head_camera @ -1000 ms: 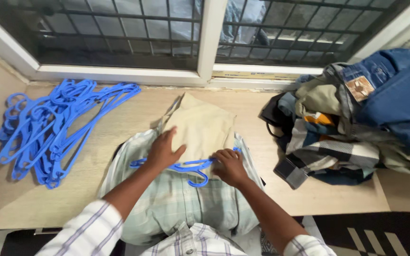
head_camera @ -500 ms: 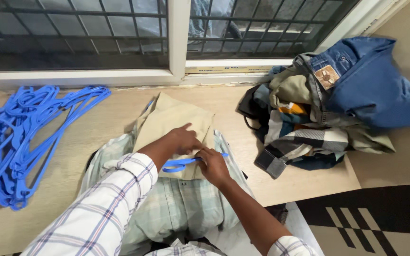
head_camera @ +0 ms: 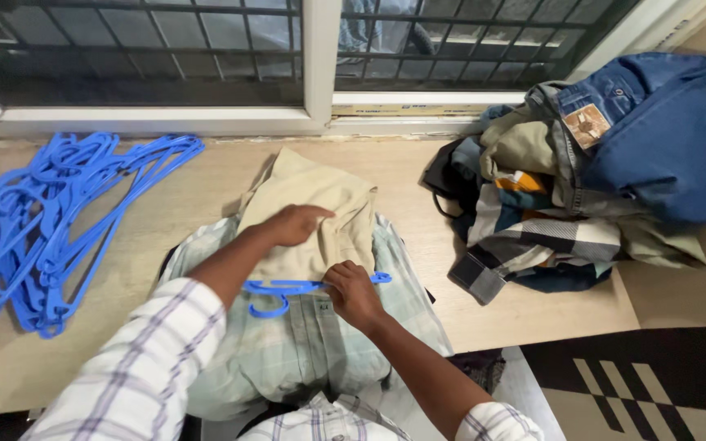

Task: The person folds a pair of beige trousers and places them on a blue plastic hanger. They repeatedly adjust the trousers on the hanger, unfold them, and refold them multiple times. The trousers remain on the hanger on a table with other clothes nearby.

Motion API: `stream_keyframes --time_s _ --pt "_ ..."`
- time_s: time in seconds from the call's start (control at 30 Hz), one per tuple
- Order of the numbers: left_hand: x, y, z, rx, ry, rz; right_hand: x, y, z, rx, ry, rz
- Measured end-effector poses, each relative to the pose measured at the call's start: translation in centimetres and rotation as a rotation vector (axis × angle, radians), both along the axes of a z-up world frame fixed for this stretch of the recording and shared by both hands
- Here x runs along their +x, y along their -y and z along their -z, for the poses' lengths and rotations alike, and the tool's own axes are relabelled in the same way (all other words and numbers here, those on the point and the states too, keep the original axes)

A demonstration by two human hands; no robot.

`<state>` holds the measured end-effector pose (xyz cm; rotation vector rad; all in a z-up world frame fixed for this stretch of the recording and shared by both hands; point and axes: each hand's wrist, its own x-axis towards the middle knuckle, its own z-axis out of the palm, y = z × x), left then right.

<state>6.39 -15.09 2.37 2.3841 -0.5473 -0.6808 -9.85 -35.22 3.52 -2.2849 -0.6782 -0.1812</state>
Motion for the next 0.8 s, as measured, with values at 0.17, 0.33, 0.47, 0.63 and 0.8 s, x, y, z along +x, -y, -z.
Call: stream_keyframes --time_s 0.17,0.33,0.47,0.63,0.8 --pt "-2.6 -7.1 -4.6 -0.334 0.050 0.030 -0.3 0.4 -1.0 0.159 -0.163 0.049" --pt "-5.9 -11.3 -10.3 -0.232 -0.090 -0.042 4.3 2.7 -5.2 0.295 -0.136 0.024" --pt "-6.2 -12.4 -15.4 -0.208 0.423 0.012 9.0 3.5 -11.8 0.150 0.027 0.069" --pt "-4.3 -11.9 -21.1 0.077 0.448 -0.249 12.9 3.7 -21.2 0.067 0.088 0.061" --pt "-2.7 -11.2 -27.3 -0.281 0.575 -0.271 14.0 4.2 -28.8 0.030 0.181 0.074"
